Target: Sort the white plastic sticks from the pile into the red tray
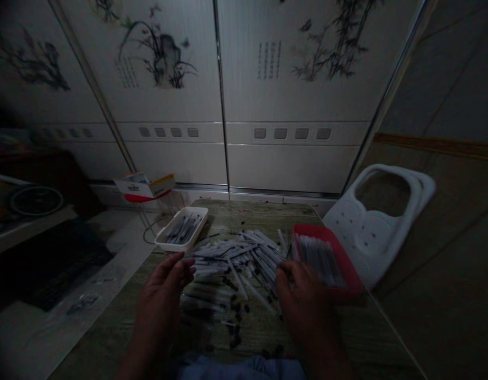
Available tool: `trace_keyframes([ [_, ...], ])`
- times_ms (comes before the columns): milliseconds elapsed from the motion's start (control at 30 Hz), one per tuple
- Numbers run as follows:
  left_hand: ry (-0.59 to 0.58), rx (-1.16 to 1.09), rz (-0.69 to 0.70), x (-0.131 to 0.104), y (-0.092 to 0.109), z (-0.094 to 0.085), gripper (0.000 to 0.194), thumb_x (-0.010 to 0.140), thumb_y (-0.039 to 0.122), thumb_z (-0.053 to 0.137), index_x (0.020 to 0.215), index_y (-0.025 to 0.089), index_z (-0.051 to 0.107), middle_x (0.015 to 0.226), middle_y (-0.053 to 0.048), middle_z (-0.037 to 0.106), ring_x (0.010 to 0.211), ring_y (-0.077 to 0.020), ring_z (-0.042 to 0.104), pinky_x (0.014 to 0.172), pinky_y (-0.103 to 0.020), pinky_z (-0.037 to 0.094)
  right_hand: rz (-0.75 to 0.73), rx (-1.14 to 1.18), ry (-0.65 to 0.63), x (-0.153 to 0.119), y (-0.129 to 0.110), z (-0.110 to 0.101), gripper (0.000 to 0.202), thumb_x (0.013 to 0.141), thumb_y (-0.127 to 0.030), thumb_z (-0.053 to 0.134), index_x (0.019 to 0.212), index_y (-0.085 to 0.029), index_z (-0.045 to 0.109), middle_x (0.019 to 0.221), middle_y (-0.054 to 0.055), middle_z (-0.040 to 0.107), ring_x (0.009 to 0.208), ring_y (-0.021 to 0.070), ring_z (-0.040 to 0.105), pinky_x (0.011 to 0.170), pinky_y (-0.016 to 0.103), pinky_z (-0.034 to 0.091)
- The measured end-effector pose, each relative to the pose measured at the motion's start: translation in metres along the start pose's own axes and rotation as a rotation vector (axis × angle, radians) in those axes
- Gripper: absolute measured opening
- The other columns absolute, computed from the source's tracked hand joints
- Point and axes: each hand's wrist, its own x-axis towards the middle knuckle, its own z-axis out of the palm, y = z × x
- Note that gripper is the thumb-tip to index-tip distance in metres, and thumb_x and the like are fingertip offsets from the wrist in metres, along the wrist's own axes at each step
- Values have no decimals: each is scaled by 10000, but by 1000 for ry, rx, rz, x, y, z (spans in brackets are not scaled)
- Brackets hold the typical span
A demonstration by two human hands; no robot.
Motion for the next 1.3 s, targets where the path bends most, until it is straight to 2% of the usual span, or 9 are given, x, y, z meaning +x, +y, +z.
trace_keyframes([
  [233,22,11,17,6,-1,-3,474,807,479,727,1190,209,658,1061,-80,740,891,-193,684,823,-342,518,19,2,-271,-4,-9,5,188,940,-319,470,929,-226,633,875,22,668,806,198,631,713,295,428],
  [367,16,8,27,8,-3,-5,470,811,481,720,1187,207,658,1044,-76,739,879,-189,681,797,-329,514,46,-110,-418,-7,-9,10,146,914,-280,493,842,-226,608,777,-1,654,732,182,616,628,273,353],
  [500,15,14,29,9,-4,-7,460,818,478,713,1187,208,656,1038,-73,736,863,-182,674,786,-324,511,76,-270,-499,-12,-8,16,98,874,-233,540,808,-225,613,781,-4,666,732,170,614,611,275,285],
  [733,-18,42,30,9,-8,-7,413,844,472,688,1165,214,659,1042,-70,731,875,-187,658,783,-327,504,128,-416,-563,-19,-9,18,81,853,-237,568,791,-238,619,786,2,696,727,172,628,571,291,193],
  [1067,-36,84,8,7,-10,-3,449,824,497,693,1167,210,658,1044,-74,728,872,-195,647,767,-328,491,78,-451,-569,-22,-11,20,79,848,-229,556,794,-227,614,790,18,702,711,170,629,577,296,174],
  [1300,-91,151,4,6,-13,0,436,839,510,672,1154,209,662,1046,-73,728,860,-191,652,738,-305,481,139,-411,-549,-18,-12,16,118,848,-253,557,742,-224,600,747,16,688,687,165,617,562,287,193],
])
